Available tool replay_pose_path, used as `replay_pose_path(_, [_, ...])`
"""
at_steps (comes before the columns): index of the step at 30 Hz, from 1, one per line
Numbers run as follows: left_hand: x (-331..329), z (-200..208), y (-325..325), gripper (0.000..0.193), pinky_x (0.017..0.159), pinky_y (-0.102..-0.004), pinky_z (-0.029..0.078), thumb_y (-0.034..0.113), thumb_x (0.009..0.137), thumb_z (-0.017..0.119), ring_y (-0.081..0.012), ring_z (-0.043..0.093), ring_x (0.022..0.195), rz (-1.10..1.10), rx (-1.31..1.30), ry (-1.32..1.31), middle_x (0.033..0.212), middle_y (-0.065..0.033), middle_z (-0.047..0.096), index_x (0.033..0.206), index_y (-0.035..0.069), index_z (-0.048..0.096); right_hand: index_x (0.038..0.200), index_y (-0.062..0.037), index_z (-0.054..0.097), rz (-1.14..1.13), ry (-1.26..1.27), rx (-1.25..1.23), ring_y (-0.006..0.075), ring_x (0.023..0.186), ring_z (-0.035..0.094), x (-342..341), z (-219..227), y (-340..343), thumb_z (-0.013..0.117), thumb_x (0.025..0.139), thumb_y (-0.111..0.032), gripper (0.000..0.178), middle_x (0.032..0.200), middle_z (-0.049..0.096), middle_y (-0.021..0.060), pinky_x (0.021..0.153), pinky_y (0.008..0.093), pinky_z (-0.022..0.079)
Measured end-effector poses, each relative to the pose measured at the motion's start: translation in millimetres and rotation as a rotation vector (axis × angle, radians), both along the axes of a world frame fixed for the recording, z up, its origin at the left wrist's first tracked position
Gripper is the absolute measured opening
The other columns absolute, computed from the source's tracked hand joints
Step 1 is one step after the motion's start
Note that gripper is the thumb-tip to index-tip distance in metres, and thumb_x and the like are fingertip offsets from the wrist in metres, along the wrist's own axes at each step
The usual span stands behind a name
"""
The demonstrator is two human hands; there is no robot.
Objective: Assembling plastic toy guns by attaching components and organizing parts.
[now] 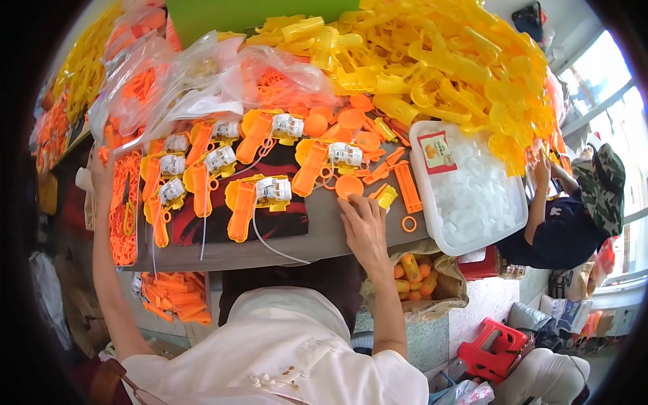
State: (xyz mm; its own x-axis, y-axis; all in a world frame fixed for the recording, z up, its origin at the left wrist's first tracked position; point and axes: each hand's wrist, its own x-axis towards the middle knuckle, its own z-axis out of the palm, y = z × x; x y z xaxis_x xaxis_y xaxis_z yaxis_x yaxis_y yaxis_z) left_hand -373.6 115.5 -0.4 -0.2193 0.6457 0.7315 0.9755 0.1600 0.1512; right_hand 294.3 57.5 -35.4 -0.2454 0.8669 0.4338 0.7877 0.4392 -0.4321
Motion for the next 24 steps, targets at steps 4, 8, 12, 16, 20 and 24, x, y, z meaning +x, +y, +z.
replay_pose_path(4, [181.1,45.1,6.0,0.03,0.077,-0.0371,0.05,0.024,0.092,0.063,-0.026,0.06,0.083,-0.238,-0.187,-0.191,0.096,-0.0147,0.06,0.113,0.005,0.056,0.114,-0.0066,0.065,-0.035,-0.097,0.061,0.0277,0.1,0.055,4.4,-12.9,5.3,0.066,0.082,-0.002,0.032,0.113,0.057,0.0089,0.087,0.0399,0.043])
replay_pose_path(8, [325.6,51.1,21.1,0.026,0.07,-0.037,0.05,0.02,0.087,0.067,-0.0256,0.062,0.08,-0.72,-0.251,-0.296,0.092,-0.0133,0.061,0.108,0.006,0.056,0.116,-0.0064,0.062,-0.006,-0.119,0.094,0.0299,0.103,0.055,23.9,-24.2,36.9,0.065,0.082,0.0,0.035,0.114,0.057,0.0108,0.088,0.0419,0.044])
replay_pose_path(12, [441.5,16.5,23.7,0.032,0.062,-0.0392,0.053,0.019,0.078,0.071,-0.0285,0.065,0.073,-1.122,-0.293,-0.242,0.099,-0.0093,0.061,0.104,0.008,0.057,0.118,-0.0047,0.061,-0.1,0.085,0.071,0.0342,0.114,0.054,33.1,7.9,29.0,0.061,0.085,0.003,0.034,0.122,0.057,0.0127,0.097,0.0435,0.042])
replay_pose_path(16, [522.0,-14.5,9.7,0.035,0.058,-0.0393,0.054,0.022,0.075,0.073,-0.028,0.066,0.074,-1.273,-0.388,-0.068,0.094,-0.0104,0.057,0.103,0.008,0.057,0.137,-0.0011,0.046,-0.496,0.081,0.018,0.0411,0.128,0.041,44.1,-11.5,-26.3,0.058,0.089,0.0,0.049,0.141,0.04,0.0234,0.108,0.046,0.034])
replay_pose_path(20, [566.1,-45.4,24.6,0.035,0.064,-0.0385,0.053,0.021,0.074,0.073,-0.0256,0.063,0.087,-1.281,-0.434,0.159,0.096,-0.01,0.054,0.102,0.007,0.057,0.145,0.0053,0.029,-0.398,-0.023,-0.08,0.0461,0.134,0.032,49.4,-31.3,-31.2,0.063,0.089,-0.009,0.067,0.148,0.028,0.0297,0.111,0.05,0.03])
replay_pose_path(24, [583.2,-54.9,47.7,0.049,0.082,-0.0408,0.047,0.027,0.071,0.077,-0.0277,0.053,0.102,-1.115,-0.368,0.315,0.106,-0.0106,0.055,0.111,0.007,0.057,0.146,0.006,0.027,-0.325,-0.065,-0.031,0.0434,0.139,0.028,57.3,-45.6,18.9,0.058,0.092,-0.01,0.064,0.15,0.029,0.0272,0.115,0.046,0.027])
